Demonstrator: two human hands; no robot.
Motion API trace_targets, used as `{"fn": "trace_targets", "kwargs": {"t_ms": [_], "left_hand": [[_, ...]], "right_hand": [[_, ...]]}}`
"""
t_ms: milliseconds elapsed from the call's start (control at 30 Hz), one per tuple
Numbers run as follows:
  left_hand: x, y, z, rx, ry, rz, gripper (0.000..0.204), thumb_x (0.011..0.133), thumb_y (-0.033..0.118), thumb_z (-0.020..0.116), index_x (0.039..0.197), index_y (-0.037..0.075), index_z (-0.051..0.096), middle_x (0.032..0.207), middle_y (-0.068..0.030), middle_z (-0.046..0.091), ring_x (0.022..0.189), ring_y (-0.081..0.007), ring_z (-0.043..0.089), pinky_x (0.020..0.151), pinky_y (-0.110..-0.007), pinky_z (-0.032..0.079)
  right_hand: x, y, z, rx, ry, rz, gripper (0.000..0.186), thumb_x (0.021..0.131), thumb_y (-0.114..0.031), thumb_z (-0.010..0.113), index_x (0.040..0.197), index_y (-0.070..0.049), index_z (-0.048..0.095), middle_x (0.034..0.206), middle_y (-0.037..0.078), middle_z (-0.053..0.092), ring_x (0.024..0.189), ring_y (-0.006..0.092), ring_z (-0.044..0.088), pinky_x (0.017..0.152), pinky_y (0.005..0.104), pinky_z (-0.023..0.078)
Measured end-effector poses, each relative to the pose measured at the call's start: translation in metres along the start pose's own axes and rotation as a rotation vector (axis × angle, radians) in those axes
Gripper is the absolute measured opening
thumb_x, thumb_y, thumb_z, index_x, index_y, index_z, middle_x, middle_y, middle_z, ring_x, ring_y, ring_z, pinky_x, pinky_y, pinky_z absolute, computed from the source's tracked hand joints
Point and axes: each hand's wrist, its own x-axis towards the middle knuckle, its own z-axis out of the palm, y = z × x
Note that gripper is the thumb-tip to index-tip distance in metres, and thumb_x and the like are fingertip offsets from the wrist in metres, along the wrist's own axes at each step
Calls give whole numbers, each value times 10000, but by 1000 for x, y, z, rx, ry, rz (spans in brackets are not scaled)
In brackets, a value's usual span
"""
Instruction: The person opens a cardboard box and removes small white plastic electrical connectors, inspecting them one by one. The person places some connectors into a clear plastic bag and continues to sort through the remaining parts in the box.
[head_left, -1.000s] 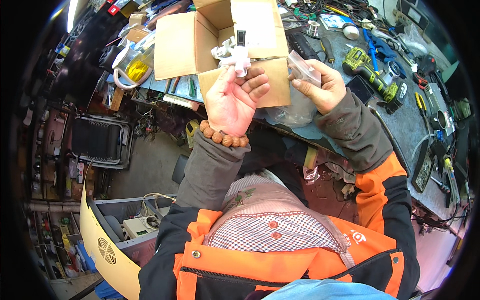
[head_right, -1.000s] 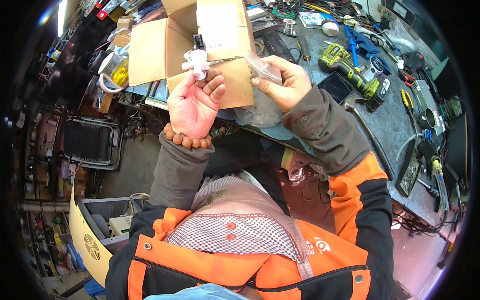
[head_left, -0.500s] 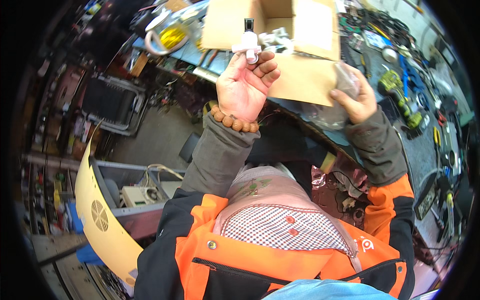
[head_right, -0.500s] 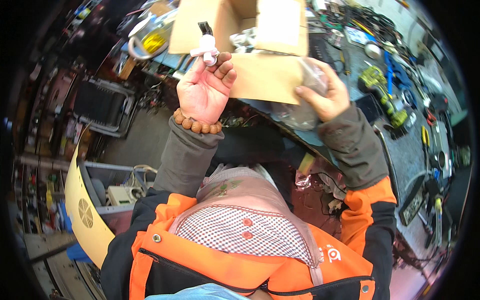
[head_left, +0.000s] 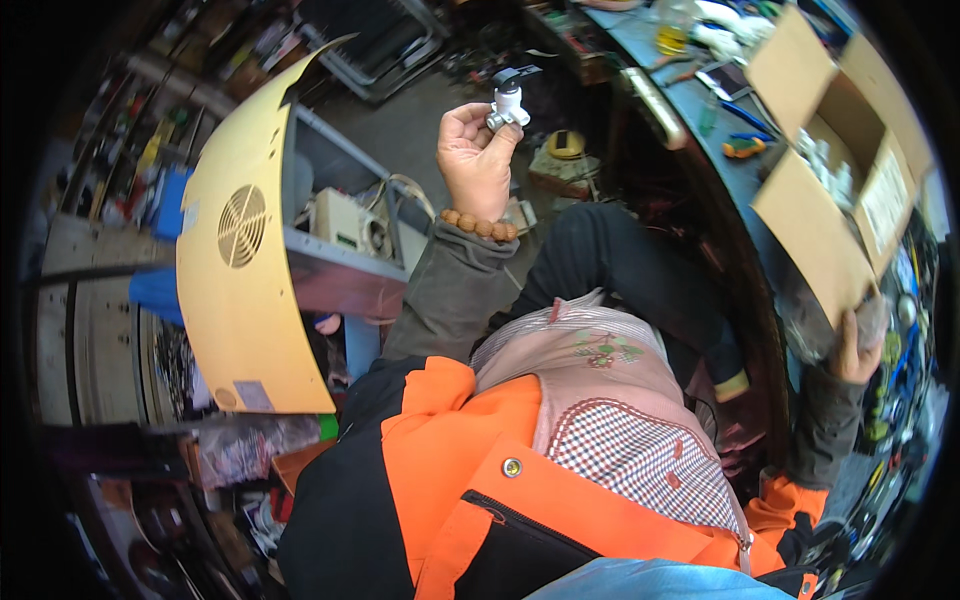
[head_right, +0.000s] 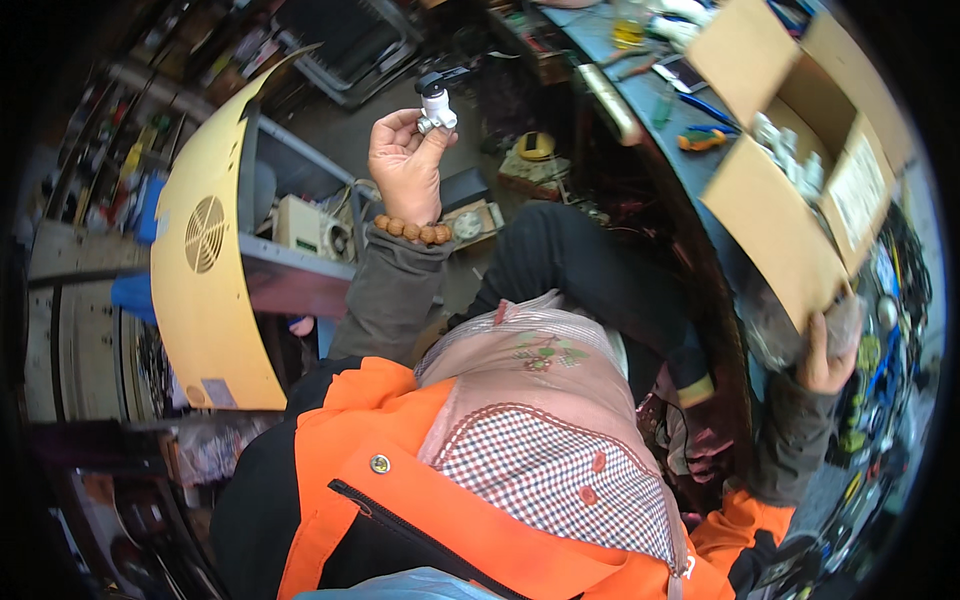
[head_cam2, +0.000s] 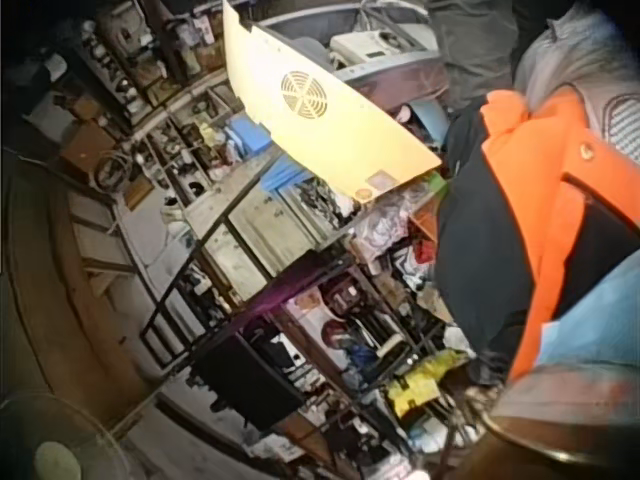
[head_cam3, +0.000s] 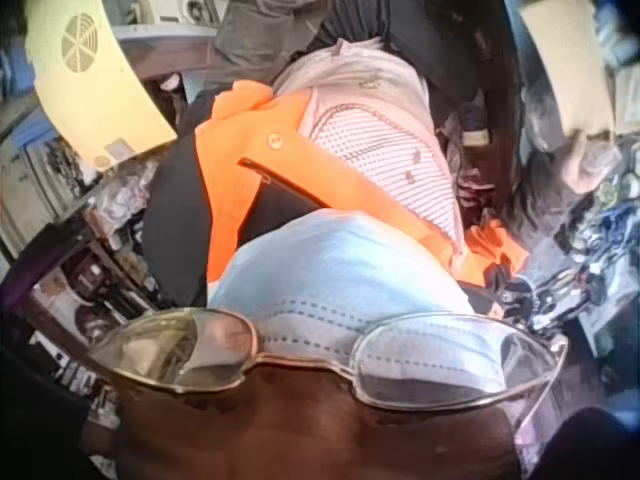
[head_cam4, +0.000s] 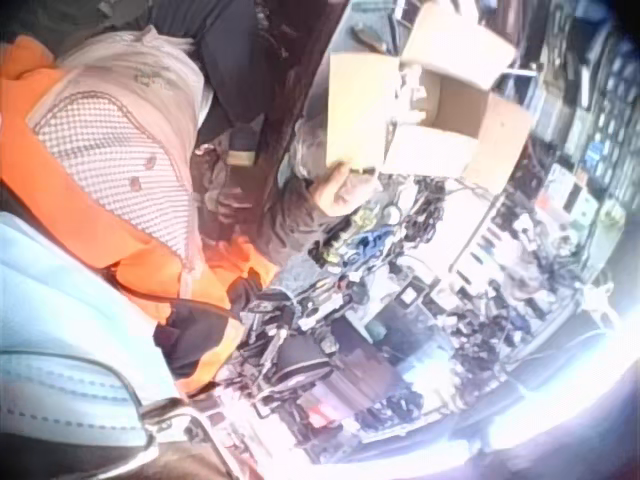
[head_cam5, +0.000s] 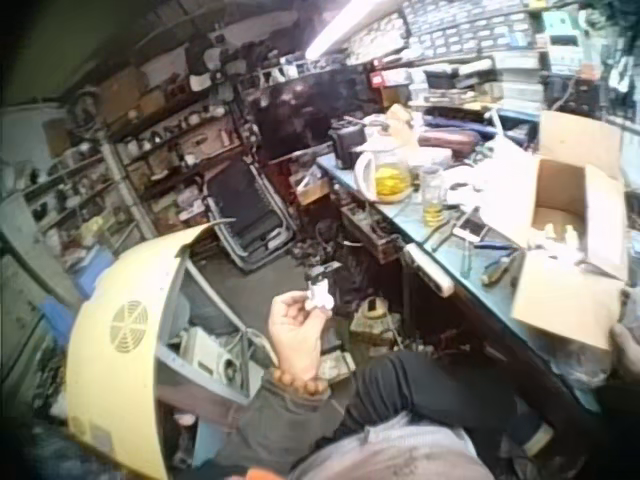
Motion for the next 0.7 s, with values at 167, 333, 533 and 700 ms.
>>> {"fn": "trace_targets", "kwargs": {"t_ms": [167, 333, 533, 700], "left_hand": [[-3, 0, -96, 79, 299, -98, 338, 884, -117, 717, 1156, -15, 544, 1063, -148, 697, 910, -229, 729, 785, -364, 654], [-6, 5, -156, 41, 606, -239, 441, 815, -164, 698, 1179, -24, 493, 1074, -189, 672, 884, -263, 716, 752, -385, 656], [-8, 5, -203, 99, 700, -200, 450, 836, -166, 703, 1199, -42, 468, 1116, -210, 601, 922, -315, 716, 842, -444, 671], [-4, -4, -201, 141, 631, -130, 398, 866, -155, 696, 1176, -27, 481, 1125, -205, 652, 953, -283, 719, 836, -415, 666]], "right_hand": [[1, -1, 1, 135, 71, 104, 541, 1027, -40, 655, 1518, 94, 472, 1455, 165, 578, 1302, 233, 562, 1150, 353, 388], [-11, 15, -24, 39, 80, 151, 523, 1048, -90, 662, 1503, 100, 490, 1426, 172, 605, 1260, 220, 588, 1112, 329, 424], [-14, 37, -35, -118, 107, 98, 449, 1046, -107, 664, 1421, 112, 550, 1508, 218, 561, 1323, 264, 552, 1148, 369, 398], [-8, 31, -42, -259, -35, -61, 363, 1057, -108, 643, 1358, 90, 598, 1503, 217, 562, 1308, 270, 559, 1130, 373, 409]]}}
